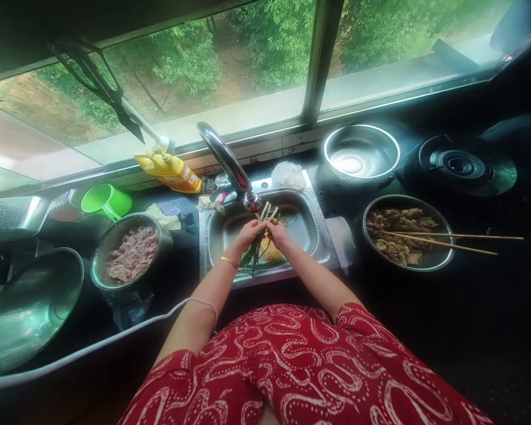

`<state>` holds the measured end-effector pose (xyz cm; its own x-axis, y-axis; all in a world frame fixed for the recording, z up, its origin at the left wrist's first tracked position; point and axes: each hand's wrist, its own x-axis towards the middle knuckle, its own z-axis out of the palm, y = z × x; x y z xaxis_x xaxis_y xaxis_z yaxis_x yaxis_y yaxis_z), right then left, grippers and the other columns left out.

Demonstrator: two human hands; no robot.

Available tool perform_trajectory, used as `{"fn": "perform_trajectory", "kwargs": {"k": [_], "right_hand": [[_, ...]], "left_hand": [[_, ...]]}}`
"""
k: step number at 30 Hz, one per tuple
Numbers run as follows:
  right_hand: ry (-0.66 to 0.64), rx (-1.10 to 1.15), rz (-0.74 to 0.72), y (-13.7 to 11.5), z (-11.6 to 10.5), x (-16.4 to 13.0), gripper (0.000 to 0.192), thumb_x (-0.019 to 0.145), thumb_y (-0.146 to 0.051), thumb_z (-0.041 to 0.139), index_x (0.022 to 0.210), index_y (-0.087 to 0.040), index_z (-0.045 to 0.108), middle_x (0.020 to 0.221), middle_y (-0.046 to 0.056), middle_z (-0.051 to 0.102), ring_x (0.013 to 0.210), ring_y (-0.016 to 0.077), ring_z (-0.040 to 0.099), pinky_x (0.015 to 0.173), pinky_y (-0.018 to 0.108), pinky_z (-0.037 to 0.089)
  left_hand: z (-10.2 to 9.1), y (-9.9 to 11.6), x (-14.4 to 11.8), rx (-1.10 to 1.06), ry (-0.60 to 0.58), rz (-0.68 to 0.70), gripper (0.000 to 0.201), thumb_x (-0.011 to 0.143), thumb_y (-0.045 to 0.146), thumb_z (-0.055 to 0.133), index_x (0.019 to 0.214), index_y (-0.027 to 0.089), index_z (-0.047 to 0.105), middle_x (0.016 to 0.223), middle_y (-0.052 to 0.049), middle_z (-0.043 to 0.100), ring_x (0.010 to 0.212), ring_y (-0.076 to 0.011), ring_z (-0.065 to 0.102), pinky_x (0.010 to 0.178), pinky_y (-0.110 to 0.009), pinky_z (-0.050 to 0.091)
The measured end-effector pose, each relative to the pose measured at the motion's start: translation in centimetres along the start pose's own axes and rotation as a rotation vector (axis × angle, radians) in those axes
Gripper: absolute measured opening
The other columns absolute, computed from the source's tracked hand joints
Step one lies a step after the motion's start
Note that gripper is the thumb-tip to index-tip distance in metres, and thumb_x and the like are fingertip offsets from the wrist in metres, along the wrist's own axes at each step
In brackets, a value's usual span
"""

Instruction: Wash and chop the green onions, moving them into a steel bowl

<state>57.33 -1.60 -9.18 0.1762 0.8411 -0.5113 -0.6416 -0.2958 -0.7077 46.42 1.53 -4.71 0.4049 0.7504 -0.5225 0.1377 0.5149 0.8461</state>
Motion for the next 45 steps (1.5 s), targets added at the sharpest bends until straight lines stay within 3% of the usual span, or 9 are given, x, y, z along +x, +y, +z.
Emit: {"fn": "perform_trajectory", "kwargs": {"k": [9,12,17,24,28,31,33,37,45], "right_hand": [[0.034,0.023,-0.017,-0.6,0.1,0.8,0.033,0.064,-0.035,0.078,0.064,-0.020,0.048,0.045,-0.011,0.039,0.037,0.0035,0.029,0.036,0.018,0.020],[0.122,0.060,0.062,-0.9,0.1,1.7,0.032,0.068,-0.032,0.077,0.061,-0.020,0.048,0.043,-0.010,0.040,0.036,0.0034,0.027,0.034,0.019,0.019],[0.120,0.140,0.232,-1.2,-0.4,3.0,0.025,0.082,-0.029,0.067,0.063,-0.017,0.057,0.042,-0.008,0.038,0.035,0.0032,0.022,0.033,0.017,0.018],[0.262,0.056,0.180,-1.8,-3.3,4.2,0.034,0.091,-0.043,0.054,0.068,-0.018,0.057,0.048,-0.006,0.044,0.034,0.0039,0.026,0.034,0.017,0.018],[0.201,-0.276,0.124,-1.9,-4.9,4.0,0.036,0.091,-0.047,0.051,0.076,-0.016,0.063,0.058,0.000,0.057,0.039,0.0059,0.036,0.037,0.019,0.021],[0.166,-0.503,0.012,-1.9,-4.8,3.4,0.021,0.084,-0.036,0.059,0.075,-0.017,0.064,0.059,-0.001,0.059,0.046,0.0075,0.041,0.043,0.020,0.026],[0.074,-0.458,-0.003,-1.9,-4.4,2.7,0.010,0.076,-0.028,0.064,0.077,-0.017,0.064,0.055,-0.005,0.054,0.044,0.0059,0.036,0.042,0.019,0.023],[-0.168,-0.259,0.092,-1.7,-3.0,0.9,0.019,0.064,-0.029,0.073,0.070,-0.017,0.060,0.052,-0.008,0.049,0.039,0.0029,0.028,0.037,0.018,0.014],[-0.142,-0.291,0.043,-1.0,-1.0,-0.3,0.033,0.057,-0.036,0.079,0.053,-0.017,0.053,0.044,-0.006,0.048,0.038,0.0021,0.028,0.036,0.018,0.015]], "left_hand": [[0.0,0.0,0.0,0.344,0.081,-0.044,0.019,0.079,0.028,0.065,0.073,0.015,0.052,0.059,0.002,0.057,0.046,-0.0063,0.049,0.048,-0.019,0.038],[0.2,0.0,0.1,0.423,0.112,-0.015,0.015,0.079,0.026,0.063,0.074,0.015,0.053,0.059,0.002,0.058,0.043,-0.0047,0.043,0.045,-0.017,0.031],[0.0,0.0,0.4,0.497,0.151,0.016,0.013,0.075,0.024,0.059,0.067,0.015,0.054,0.054,0.003,0.054,0.043,-0.0049,0.037,0.045,-0.018,0.026],[-0.8,0.6,-0.5,0.535,0.182,-0.055,0.012,0.076,0.023,0.054,0.067,0.016,0.053,0.050,0.004,0.053,0.039,-0.0047,0.031,0.043,-0.018,0.022],[-0.8,1.6,-1.1,0.494,0.169,-0.093,0.014,0.080,0.023,0.052,0.068,0.017,0.050,0.051,0.004,0.054,0.036,-0.0036,0.030,0.042,-0.018,0.019],[-0.5,1.8,-1.1,0.457,0.169,-0.107,0.013,0.082,0.023,0.053,0.071,0.017,0.050,0.053,0.004,0.054,0.035,-0.0033,0.032,0.040,-0.018,0.019],[-0.2,1.7,-0.9,0.434,0.177,-0.104,0.012,0.081,0.024,0.056,0.073,0.017,0.051,0.055,0.004,0.055,0.035,-0.0033,0.035,0.040,-0.018,0.020],[0.2,1.3,-0.6,0.393,0.205,-0.075,0.011,0.079,0.023,0.058,0.074,0.016,0.051,0.057,0.004,0.055,0.039,-0.0043,0.040,0.042,-0.018,0.026],[0.0,0.3,-0.1,0.385,0.214,0.021,0.009,0.071,0.020,0.063,0.073,0.014,0.056,0.061,0.003,0.052,0.051,-0.0070,0.045,0.049,-0.019,0.037]]}}
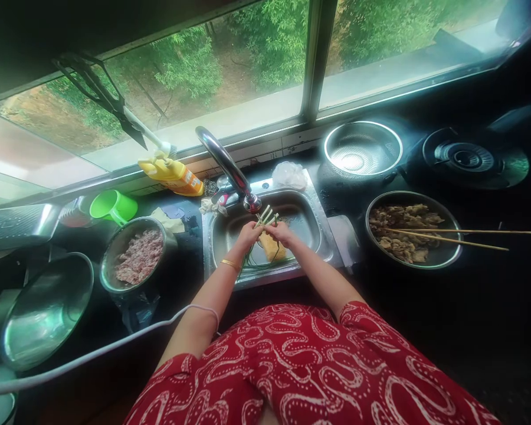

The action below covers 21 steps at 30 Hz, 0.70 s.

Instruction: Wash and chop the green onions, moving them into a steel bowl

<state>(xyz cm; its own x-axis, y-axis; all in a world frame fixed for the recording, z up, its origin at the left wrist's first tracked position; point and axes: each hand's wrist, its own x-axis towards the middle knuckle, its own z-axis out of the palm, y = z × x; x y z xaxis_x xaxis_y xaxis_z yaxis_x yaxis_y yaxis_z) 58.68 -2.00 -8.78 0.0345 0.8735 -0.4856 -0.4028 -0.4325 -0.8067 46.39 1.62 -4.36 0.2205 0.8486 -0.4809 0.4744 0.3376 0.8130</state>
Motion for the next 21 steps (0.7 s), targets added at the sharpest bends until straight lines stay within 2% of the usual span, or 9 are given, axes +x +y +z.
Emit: {"fn": "perform_trajectory", "kwargs": {"k": [4,8,14,17,21], "right_hand": [[0.084,-0.061,0.010,-0.2,-0.5,0.3,0.027,0.060,-0.026,0.074,0.049,-0.017,0.050,0.042,-0.006,0.047,0.037,0.0024,0.027,0.037,0.020,0.014],[0.148,-0.027,0.003,-0.4,-0.8,0.3,0.016,0.060,-0.022,0.067,0.055,-0.018,0.053,0.046,-0.006,0.052,0.037,0.0028,0.028,0.037,0.019,0.015],[0.032,0.098,-0.007,-0.7,-0.3,-0.4,0.026,0.054,-0.025,0.069,0.053,-0.020,0.043,0.044,-0.009,0.043,0.038,0.0022,0.025,0.037,0.018,0.012],[0.013,0.107,-0.010,-0.7,-0.4,-0.7,0.024,0.053,-0.022,0.067,0.051,-0.020,0.043,0.042,-0.009,0.040,0.037,0.0019,0.023,0.037,0.018,0.011],[0.018,0.106,-0.034,-0.8,-0.8,-0.9,0.024,0.053,-0.020,0.065,0.048,-0.021,0.041,0.040,-0.010,0.036,0.037,0.0020,0.022,0.037,0.019,0.011]], "left_hand": [[-0.2,-0.7,0.4,0.050,0.027,0.023,0.011,0.069,0.020,0.064,0.068,0.015,0.055,0.056,0.005,0.048,0.049,-0.0063,0.040,0.047,-0.019,0.032],[-0.3,-0.6,0.5,0.009,0.040,0.009,0.010,0.069,0.020,0.063,0.068,0.015,0.055,0.056,0.006,0.047,0.048,-0.0058,0.039,0.048,-0.019,0.032],[0.3,-0.1,0.1,-0.031,-0.005,0.019,0.014,0.069,0.024,0.064,0.065,0.015,0.054,0.056,0.005,0.046,0.050,-0.0061,0.040,0.049,-0.019,0.034],[0.6,-0.3,0.0,-0.065,-0.044,0.024,0.023,0.068,0.031,0.069,0.063,0.015,0.053,0.058,0.005,0.047,0.051,-0.0059,0.040,0.049,-0.019,0.034],[0.9,-0.2,-0.1,-0.143,-0.082,-0.038,0.030,0.066,0.039,0.072,0.065,0.015,0.053,0.060,0.004,0.049,0.050,-0.0051,0.041,0.048,-0.019,0.034]]}}
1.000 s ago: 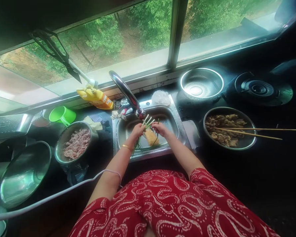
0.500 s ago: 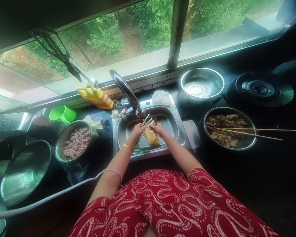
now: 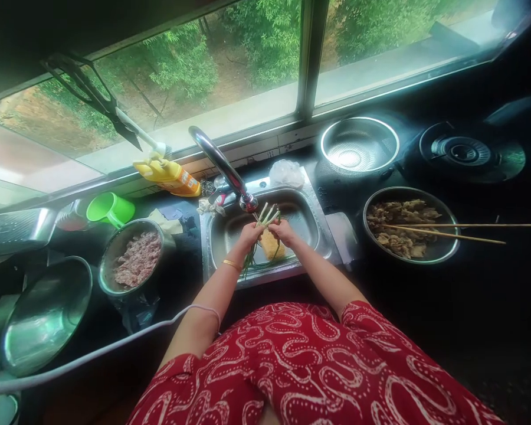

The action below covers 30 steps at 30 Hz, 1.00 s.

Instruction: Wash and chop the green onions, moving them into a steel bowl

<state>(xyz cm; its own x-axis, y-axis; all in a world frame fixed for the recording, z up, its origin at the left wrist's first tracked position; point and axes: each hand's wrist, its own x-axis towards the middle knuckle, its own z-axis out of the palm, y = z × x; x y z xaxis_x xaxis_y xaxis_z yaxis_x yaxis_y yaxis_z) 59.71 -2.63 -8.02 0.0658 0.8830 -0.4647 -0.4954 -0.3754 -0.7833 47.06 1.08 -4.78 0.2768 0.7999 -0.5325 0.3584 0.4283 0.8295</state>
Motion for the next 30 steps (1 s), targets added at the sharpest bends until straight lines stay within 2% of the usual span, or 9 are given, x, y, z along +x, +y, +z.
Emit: {"fn": "perform_trajectory", "kwargs": {"k": [4,9,11,14,16,18,22,26,30], "right_hand": [[0.010,0.007,-0.027,-0.1,-0.5,-0.1,0.020,0.055,-0.024,0.067,0.051,-0.019,0.047,0.043,-0.009,0.041,0.037,0.0018,0.024,0.038,0.019,0.012],[0.011,0.097,-0.004,-0.1,-1.0,-0.1,0.021,0.058,-0.031,0.072,0.065,-0.019,0.057,0.050,-0.009,0.048,0.038,0.0018,0.025,0.039,0.020,0.011],[-0.031,0.151,0.023,-0.1,-1.1,-0.1,0.025,0.058,-0.032,0.074,0.075,-0.018,0.062,0.051,-0.010,0.048,0.039,0.0019,0.025,0.039,0.019,0.010],[-0.160,0.207,0.074,0.1,-1.2,-0.2,0.034,0.058,-0.032,0.077,0.087,-0.017,0.067,0.051,-0.010,0.046,0.042,0.0031,0.030,0.041,0.018,0.015],[-0.237,0.212,0.096,0.2,-1.2,-0.3,0.036,0.059,-0.033,0.078,0.090,-0.017,0.068,0.052,-0.009,0.047,0.044,0.0037,0.034,0.041,0.018,0.019],[-0.252,0.202,0.097,0.3,-1.0,-0.3,0.031,0.059,-0.033,0.078,0.084,-0.018,0.067,0.053,-0.008,0.049,0.044,0.0036,0.035,0.041,0.017,0.021],[-0.079,0.163,0.048,0.5,-0.5,0.5,0.026,0.062,-0.034,0.078,0.063,-0.017,0.058,0.046,-0.009,0.042,0.040,0.0028,0.028,0.037,0.018,0.017],[0.081,0.172,0.039,0.4,-0.5,2.2,0.029,0.065,-0.033,0.078,0.059,-0.018,0.054,0.041,-0.011,0.031,0.037,0.0027,0.019,0.034,0.019,0.012],[0.236,0.294,0.069,-0.6,-2.0,3.5,0.029,0.071,-0.029,0.074,0.060,-0.019,0.049,0.044,-0.011,0.033,0.037,0.0030,0.020,0.033,0.018,0.014]], "left_hand": [[0.2,0.6,-0.3,-0.064,-0.023,-0.053,0.029,0.068,0.037,0.073,0.069,0.015,0.055,0.062,0.003,0.051,0.047,-0.0038,0.041,0.046,-0.019,0.034],[0.5,1.5,-0.9,-0.112,-0.057,-0.111,0.019,0.075,0.032,0.065,0.076,0.015,0.057,0.062,0.001,0.056,0.047,-0.0059,0.049,0.046,-0.019,0.036],[0.6,1.8,-1.1,-0.096,-0.082,-0.141,0.018,0.078,0.032,0.062,0.076,0.015,0.057,0.060,0.001,0.056,0.045,-0.0060,0.047,0.043,-0.019,0.034],[0.8,2.0,-1.4,-0.075,-0.174,-0.203,0.018,0.080,0.033,0.058,0.079,0.016,0.057,0.054,0.002,0.052,0.039,-0.0052,0.039,0.038,-0.019,0.026],[0.8,2.0,-1.5,-0.075,-0.225,-0.241,0.017,0.081,0.034,0.054,0.080,0.017,0.055,0.051,0.003,0.049,0.036,-0.0052,0.036,0.036,-0.018,0.022],[0.8,1.8,-1.5,-0.053,-0.268,-0.262,0.017,0.082,0.035,0.052,0.080,0.018,0.054,0.050,0.003,0.049,0.035,-0.0055,0.034,0.036,-0.018,0.020],[0.9,1.6,-1.4,0.030,-0.284,-0.247,0.016,0.082,0.034,0.050,0.075,0.020,0.047,0.048,0.004,0.045,0.034,-0.0047,0.029,0.036,-0.018,0.016],[1.4,1.7,-1.5,0.080,-0.208,-0.167,0.017,0.083,0.031,0.052,0.075,0.021,0.040,0.047,0.008,0.040,0.034,-0.0034,0.025,0.038,-0.017,0.012],[1.5,1.8,-1.9,0.088,-0.151,-0.121,0.015,0.084,0.029,0.052,0.080,0.021,0.040,0.048,0.010,0.038,0.034,-0.0032,0.026,0.039,-0.016,0.014]]}}
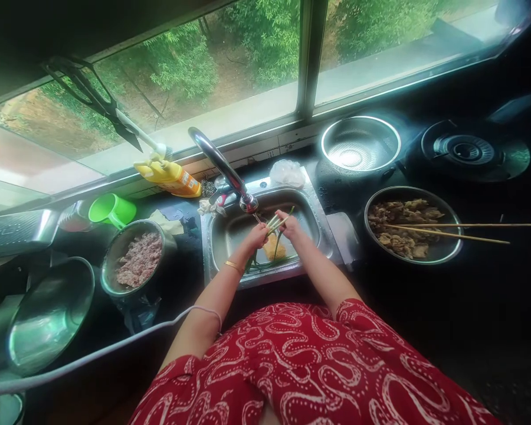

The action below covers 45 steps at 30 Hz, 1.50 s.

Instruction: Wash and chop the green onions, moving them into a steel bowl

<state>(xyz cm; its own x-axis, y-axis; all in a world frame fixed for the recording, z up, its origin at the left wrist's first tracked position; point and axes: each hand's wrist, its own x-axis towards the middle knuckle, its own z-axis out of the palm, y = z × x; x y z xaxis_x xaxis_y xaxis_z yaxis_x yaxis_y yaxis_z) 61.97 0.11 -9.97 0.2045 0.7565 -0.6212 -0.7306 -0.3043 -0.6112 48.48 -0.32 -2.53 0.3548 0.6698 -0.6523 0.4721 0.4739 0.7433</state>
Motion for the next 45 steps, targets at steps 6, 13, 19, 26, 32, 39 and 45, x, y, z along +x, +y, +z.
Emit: {"fn": "perform_trajectory", "kwargs": {"k": [6,13,19,26,32,39,45], "right_hand": [[-0.084,-0.051,-0.058,-1.2,-1.1,-0.8,0.023,0.068,-0.031,0.076,0.077,-0.018,0.059,0.054,-0.009,0.045,0.039,0.0024,0.027,0.034,0.017,0.013],[-0.354,-0.109,0.000,0.8,-0.2,-2.1,0.034,0.072,-0.050,0.069,0.073,-0.017,0.060,0.052,-0.006,0.044,0.041,0.0045,0.027,0.037,0.021,0.013],[-0.357,-0.276,-0.094,1.3,0.1,-1.8,0.033,0.056,-0.040,0.078,0.060,-0.018,0.054,0.048,-0.009,0.040,0.043,0.0043,0.024,0.041,0.022,0.013],[-0.246,-0.366,-0.259,1.4,0.5,-2.0,0.037,0.054,-0.045,0.074,0.049,-0.019,0.049,0.050,-0.006,0.046,0.051,0.0074,0.038,0.051,0.024,0.028],[-0.237,-0.248,-0.213,2.0,0.2,-1.9,0.032,0.055,-0.041,0.073,0.055,-0.020,0.049,0.050,-0.008,0.043,0.046,0.0052,0.029,0.045,0.023,0.019],[-0.302,0.011,-0.164,2.3,0.4,-2.2,0.027,0.054,-0.033,0.073,0.060,-0.020,0.050,0.053,-0.008,0.044,0.045,0.0042,0.029,0.040,0.020,0.015],[-0.385,0.145,-0.131,2.3,-0.3,-2.5,0.024,0.063,-0.028,0.073,0.066,-0.020,0.051,0.056,-0.008,0.047,0.045,0.0039,0.036,0.039,0.017,0.025]], "left_hand": [[-0.7,-0.6,0.2,-0.006,0.045,0.076,0.017,0.087,0.037,0.052,0.088,0.021,0.046,0.053,0.008,0.046,0.035,-0.0033,0.030,0.038,-0.017,0.018],[-0.3,-0.8,1.1,0.117,-0.005,0.101,0.030,0.092,0.046,0.039,0.090,0.019,0.052,0.055,0.005,0.050,0.036,-0.0055,0.034,0.038,-0.018,0.024],[-0.6,-1.8,2.2,0.376,0.154,0.196,0.026,0.092,0.037,0.042,0.093,0.018,0.059,0.062,0.002,0.054,0.053,-0.0098,0.048,0.053,-0.020,0.038],[-0.8,-2.6,2.9,0.466,0.154,0.228,0.031,0.092,0.037,0.038,0.079,0.016,0.057,0.060,0.000,0.055,0.057,-0.0117,0.050,0.057,-0.022,0.040],[-1.0,-2.6,2.9,0.318,0.169,0.210,0.034,0.093,0.039,0.033,0.072,0.018,0.050,0.060,0.001,0.052,0.051,-0.0098,0.045,0.051,-0.021,0.037],[-0.9,-1.8,2.5,0.451,0.304,0.339,0.020,0.090,0.030,0.047,0.075,0.018,0.054,0.068,0.002,0.057,0.065,-0.0116,0.051,0.067,-0.023,0.041],[-0.3,-1.4,2.1,0.186,0.211,0.244,0.022,0.092,0.031,0.043,0.075,0.018,0.049,0.059,0.003,0.051,0.049,-0.0088,0.044,0.052,-0.021,0.037]]}}
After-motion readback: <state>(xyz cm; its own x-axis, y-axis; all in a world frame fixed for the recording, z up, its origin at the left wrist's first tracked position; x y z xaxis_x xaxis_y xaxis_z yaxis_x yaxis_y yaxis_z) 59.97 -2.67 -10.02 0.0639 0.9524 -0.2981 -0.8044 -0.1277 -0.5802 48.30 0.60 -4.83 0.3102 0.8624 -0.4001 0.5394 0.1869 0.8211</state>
